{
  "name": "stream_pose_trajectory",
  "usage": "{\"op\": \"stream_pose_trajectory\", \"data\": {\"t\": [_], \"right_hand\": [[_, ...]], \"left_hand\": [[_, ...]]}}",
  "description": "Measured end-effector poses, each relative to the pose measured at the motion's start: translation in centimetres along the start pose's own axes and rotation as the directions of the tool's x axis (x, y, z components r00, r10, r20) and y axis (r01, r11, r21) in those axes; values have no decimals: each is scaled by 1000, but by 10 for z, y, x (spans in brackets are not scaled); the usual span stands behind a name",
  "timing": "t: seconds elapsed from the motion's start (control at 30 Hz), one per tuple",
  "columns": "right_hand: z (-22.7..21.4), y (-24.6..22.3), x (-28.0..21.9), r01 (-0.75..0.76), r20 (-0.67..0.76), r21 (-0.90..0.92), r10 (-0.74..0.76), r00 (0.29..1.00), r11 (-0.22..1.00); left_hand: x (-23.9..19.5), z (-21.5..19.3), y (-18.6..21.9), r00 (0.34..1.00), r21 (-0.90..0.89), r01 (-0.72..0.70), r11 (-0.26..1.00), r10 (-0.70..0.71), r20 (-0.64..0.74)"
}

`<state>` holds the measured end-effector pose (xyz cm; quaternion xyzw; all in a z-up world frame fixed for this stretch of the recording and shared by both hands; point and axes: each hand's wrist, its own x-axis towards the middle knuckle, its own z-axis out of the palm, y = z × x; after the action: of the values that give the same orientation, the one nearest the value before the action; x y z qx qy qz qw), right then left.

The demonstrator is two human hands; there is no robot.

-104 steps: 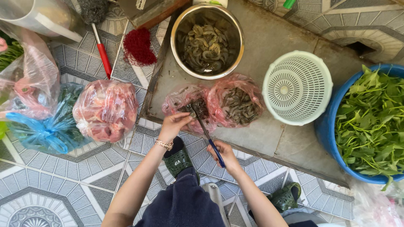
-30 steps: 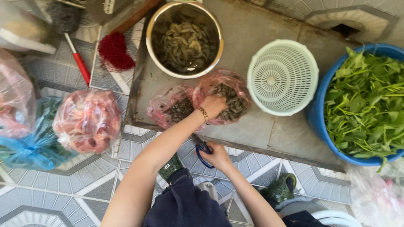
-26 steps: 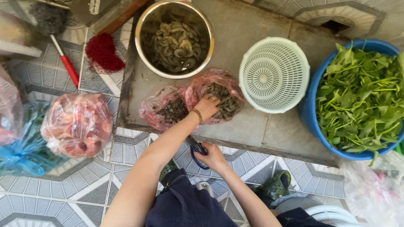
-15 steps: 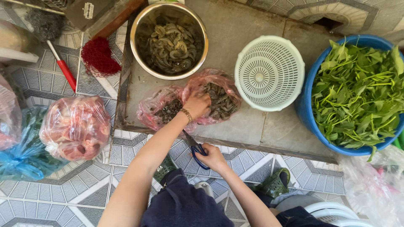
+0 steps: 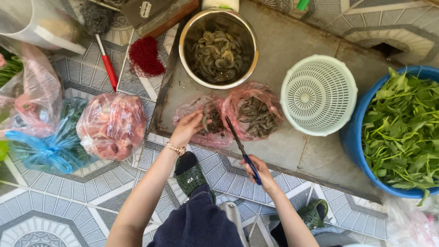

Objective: The person uses scissors to trim the heads and tails of raw shrimp one by one, placing the trimmed shrimp into a metal bowl. The task is performed continuously over a plastic bag on a tiled floor.

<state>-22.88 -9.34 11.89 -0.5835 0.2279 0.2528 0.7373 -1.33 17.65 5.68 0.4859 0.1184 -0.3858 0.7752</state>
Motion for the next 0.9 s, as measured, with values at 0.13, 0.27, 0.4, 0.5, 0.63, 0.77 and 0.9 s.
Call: {"op": "stream_pose_trajectory", "data": {"t": [0.13, 0.27, 0.4, 0.5, 0.63, 0.77, 0.9], "right_hand": [[11, -16, 4, -39, 87, -122, 50, 995, 992], [29, -26, 7, -45, 123, -178, 68, 990, 983], [43, -38, 13, -13, 182, -173, 45, 982, 985], [47, -41, 13, -13, 180, -176, 46, 983, 984], [44, -29, 21, -134, 117, -160, 154, 981, 978], [39, -4, 34, -19, 39, -182, 27, 999, 983], [34, 4, 31, -160, -86, -171, 147, 985, 972]], "left_hand": [[-12, -11, -11, 991, 306, -132, 943, 121, 55], [-21, -10, -18, 998, 384, -62, 921, 63, 10], [-30, -9, -17, 999, 441, 10, 897, 7, -38], [-32, -7, -16, 1000, 407, -29, 913, 23, 19], [-32, -9, -15, 999, 482, -37, 876, 27, 27], [-31, -10, -11, 1000, 528, -19, 849, 23, -2], [-35, -7, -1, 994, 557, -103, 824, 110, 22]]}}
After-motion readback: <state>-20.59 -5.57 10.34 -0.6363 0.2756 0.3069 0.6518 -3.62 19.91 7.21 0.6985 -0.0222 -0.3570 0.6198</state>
